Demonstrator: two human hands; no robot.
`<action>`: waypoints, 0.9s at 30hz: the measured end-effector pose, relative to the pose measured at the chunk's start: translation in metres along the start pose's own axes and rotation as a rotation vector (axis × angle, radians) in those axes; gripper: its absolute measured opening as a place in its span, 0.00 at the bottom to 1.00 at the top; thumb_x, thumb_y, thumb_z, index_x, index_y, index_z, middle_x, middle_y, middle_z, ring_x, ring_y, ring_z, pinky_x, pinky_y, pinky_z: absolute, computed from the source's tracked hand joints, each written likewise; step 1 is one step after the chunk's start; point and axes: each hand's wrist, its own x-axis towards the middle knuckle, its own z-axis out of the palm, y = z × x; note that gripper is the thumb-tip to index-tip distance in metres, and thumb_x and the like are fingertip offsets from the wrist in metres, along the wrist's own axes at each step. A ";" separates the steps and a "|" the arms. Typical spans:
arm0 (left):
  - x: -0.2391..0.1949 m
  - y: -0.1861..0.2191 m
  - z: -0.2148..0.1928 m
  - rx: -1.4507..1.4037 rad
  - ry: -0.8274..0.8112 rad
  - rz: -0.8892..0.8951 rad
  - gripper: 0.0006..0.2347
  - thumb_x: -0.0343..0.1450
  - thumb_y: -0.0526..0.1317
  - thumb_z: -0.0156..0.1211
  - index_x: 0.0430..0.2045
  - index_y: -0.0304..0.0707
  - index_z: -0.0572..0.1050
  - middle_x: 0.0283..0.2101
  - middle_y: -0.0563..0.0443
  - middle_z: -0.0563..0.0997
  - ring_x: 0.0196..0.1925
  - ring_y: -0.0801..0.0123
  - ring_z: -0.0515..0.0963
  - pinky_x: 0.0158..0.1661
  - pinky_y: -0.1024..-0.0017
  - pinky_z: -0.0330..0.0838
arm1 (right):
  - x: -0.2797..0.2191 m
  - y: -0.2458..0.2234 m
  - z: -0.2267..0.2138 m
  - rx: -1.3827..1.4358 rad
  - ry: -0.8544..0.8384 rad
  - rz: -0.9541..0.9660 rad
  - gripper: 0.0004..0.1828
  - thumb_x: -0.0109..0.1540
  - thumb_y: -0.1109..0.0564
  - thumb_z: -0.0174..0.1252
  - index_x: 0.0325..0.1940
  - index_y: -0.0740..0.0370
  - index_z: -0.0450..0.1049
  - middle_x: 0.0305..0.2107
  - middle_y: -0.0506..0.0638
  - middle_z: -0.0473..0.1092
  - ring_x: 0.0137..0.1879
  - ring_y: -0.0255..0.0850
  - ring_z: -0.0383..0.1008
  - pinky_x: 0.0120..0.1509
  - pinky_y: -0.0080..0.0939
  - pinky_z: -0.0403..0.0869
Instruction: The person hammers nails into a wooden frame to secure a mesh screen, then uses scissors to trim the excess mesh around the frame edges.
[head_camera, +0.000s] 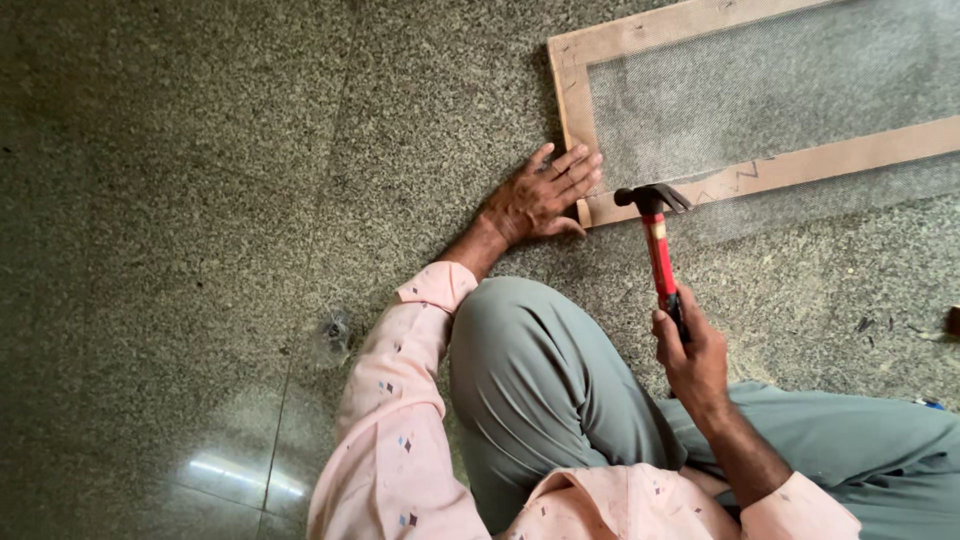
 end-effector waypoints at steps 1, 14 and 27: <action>0.000 0.000 0.000 0.015 0.004 0.008 0.42 0.69 0.72 0.51 0.73 0.41 0.60 0.77 0.48 0.55 0.80 0.56 0.50 0.74 0.47 0.46 | -0.001 -0.003 -0.002 -0.018 0.004 0.001 0.29 0.67 0.59 0.57 0.74 0.53 0.64 0.23 0.43 0.67 0.23 0.28 0.63 0.24 0.32 0.65; 0.005 0.008 -0.021 -0.026 -0.025 -0.099 0.40 0.68 0.73 0.52 0.68 0.45 0.62 0.76 0.38 0.52 0.79 0.49 0.50 0.70 0.43 0.52 | 0.119 -0.037 0.017 -0.629 0.065 -0.436 0.30 0.74 0.51 0.55 0.79 0.54 0.57 0.29 0.54 0.73 0.26 0.41 0.71 0.22 0.40 0.69; 0.002 0.007 -0.012 -0.022 0.109 -0.056 0.38 0.70 0.72 0.52 0.65 0.41 0.67 0.75 0.34 0.56 0.78 0.46 0.54 0.67 0.47 0.57 | 0.140 -0.027 0.048 -0.588 0.215 -0.576 0.25 0.76 0.54 0.54 0.76 0.60 0.59 0.31 0.54 0.74 0.29 0.40 0.73 0.25 0.42 0.70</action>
